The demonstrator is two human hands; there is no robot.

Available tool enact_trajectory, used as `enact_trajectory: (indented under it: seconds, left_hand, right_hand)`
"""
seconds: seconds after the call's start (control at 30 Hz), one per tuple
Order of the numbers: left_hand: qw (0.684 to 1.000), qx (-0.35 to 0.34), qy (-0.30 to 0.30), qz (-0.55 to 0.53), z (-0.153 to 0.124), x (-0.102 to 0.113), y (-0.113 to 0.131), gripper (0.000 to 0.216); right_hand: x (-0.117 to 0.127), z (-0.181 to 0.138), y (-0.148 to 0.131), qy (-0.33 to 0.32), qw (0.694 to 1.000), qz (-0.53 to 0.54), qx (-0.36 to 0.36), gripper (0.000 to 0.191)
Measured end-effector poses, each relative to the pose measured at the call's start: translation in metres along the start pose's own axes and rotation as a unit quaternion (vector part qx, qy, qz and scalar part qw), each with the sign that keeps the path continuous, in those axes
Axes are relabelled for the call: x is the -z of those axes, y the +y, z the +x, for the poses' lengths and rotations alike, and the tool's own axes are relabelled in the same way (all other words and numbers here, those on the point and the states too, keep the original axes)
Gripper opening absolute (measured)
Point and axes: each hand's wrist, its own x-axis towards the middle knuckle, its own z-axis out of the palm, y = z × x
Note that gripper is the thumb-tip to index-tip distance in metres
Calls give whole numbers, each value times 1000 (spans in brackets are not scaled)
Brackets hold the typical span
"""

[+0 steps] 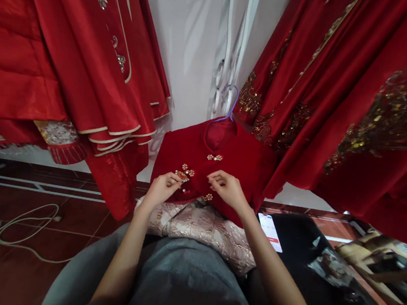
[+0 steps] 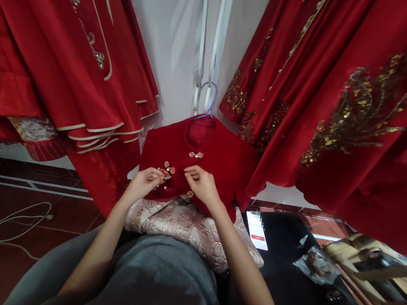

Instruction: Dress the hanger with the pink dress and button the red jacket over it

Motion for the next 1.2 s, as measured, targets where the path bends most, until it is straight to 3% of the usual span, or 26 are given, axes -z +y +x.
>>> enact_trajectory:
  seconds: [0.1,0.2,0.37,0.53,0.7,0.77,0.9,1.2]
  left_hand:
    - [994,35,-99,17,-7,10,-2,18]
    - [985,62,-158,-14,-11,7,2,17]
    - [969,115,-218,-25,-16,-7,8,19]
    - [978,117,-169,25,-18,-17,1,16]
    - [982,121,-144,33,-17,-21,-2,12]
    - [980,128,-149,16,-16,-21,-1,10]
    - [977,146,-153,-6,-16,-18,2,8]
    - [977,153,-142,-37,-17,-19,2,9]
  right_hand:
    - [25,-11,5,-96,992,-35,-71,14]
    - [34,-15,11,-191,974,-84,-92,13]
    - [19,-13,22,-155,972,-165,-63,18]
    - [2,-12,29,-158,975,-145,-59,14]
    - [-8,-14,20,-216,975,4,-51,15]
    - [-16,-15,15,-200,979,30,-24,15]
    - [-32,-17,11,-133,991,-12,13,7]
    - [-37,-20,11,-112,992,-51,22,10]
